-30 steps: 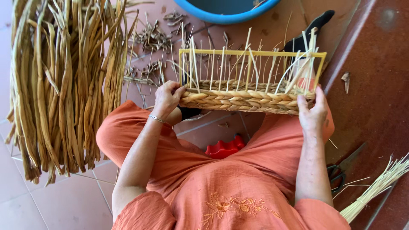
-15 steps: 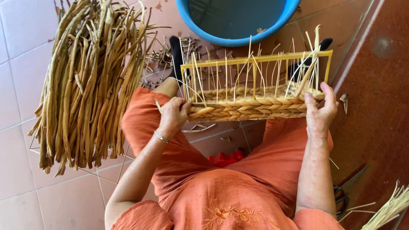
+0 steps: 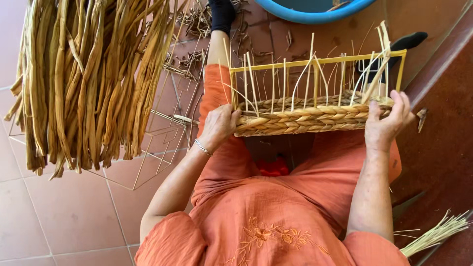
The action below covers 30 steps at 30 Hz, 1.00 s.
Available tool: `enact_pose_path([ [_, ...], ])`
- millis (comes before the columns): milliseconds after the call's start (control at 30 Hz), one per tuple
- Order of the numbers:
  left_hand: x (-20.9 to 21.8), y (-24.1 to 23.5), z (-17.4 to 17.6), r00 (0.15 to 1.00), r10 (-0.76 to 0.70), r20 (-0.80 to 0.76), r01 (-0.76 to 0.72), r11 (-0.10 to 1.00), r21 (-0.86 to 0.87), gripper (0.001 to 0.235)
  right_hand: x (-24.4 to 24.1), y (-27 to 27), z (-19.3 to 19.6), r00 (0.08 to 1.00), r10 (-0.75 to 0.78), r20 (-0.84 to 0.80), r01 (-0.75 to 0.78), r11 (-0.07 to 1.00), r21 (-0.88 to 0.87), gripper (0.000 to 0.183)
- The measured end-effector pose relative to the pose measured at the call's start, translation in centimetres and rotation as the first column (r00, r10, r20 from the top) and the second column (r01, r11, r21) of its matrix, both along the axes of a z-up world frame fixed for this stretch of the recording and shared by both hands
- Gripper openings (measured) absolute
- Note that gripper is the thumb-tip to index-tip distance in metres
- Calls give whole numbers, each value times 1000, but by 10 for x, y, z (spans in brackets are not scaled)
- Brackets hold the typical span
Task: The person weaves a rectangular basket by hand, interlacing dried plant strips through a vertical frame. They occasionally use scissors to trim excess material and continue weaving around the basket's sides.
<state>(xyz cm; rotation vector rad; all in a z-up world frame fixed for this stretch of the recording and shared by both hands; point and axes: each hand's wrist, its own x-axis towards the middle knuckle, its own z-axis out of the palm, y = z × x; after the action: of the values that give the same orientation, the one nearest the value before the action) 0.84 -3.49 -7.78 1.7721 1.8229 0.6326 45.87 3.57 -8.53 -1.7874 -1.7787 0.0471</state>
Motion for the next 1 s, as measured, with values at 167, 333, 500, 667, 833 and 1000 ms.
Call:
enact_pose_path([
  [167, 4, 15, 1, 999, 29, 45, -29, 1000, -6, 28, -105, -14, 40, 961, 194, -199, -193, 981, 24, 19],
  [333, 0, 17, 5, 1000, -1, 14, 1, 1000, -18, 22, -229, -17, 52, 787, 451, -422, -558, 812, -172, 35],
  [500, -10, 16, 6, 996, -92, 5, 92, 992, -89, 25, -254, -1, 48, 814, 503, -291, -564, 803, -190, 13],
  [667, -13, 34, 20, 978, -169, -118, 131, 951, -279, 22, -248, -3, 40, 800, 253, -544, -485, 808, -336, 8],
  [833, -12, 31, 53, 918, -351, -186, 269, 894, -359, 14, -249, -2, 37, 697, 183, -693, -522, 792, -316, 5],
  [1000, 2, 16, 68, 834, -451, -316, 397, 890, -224, 9, -248, -7, 39, 654, 167, -738, -535, 792, -295, 8],
])
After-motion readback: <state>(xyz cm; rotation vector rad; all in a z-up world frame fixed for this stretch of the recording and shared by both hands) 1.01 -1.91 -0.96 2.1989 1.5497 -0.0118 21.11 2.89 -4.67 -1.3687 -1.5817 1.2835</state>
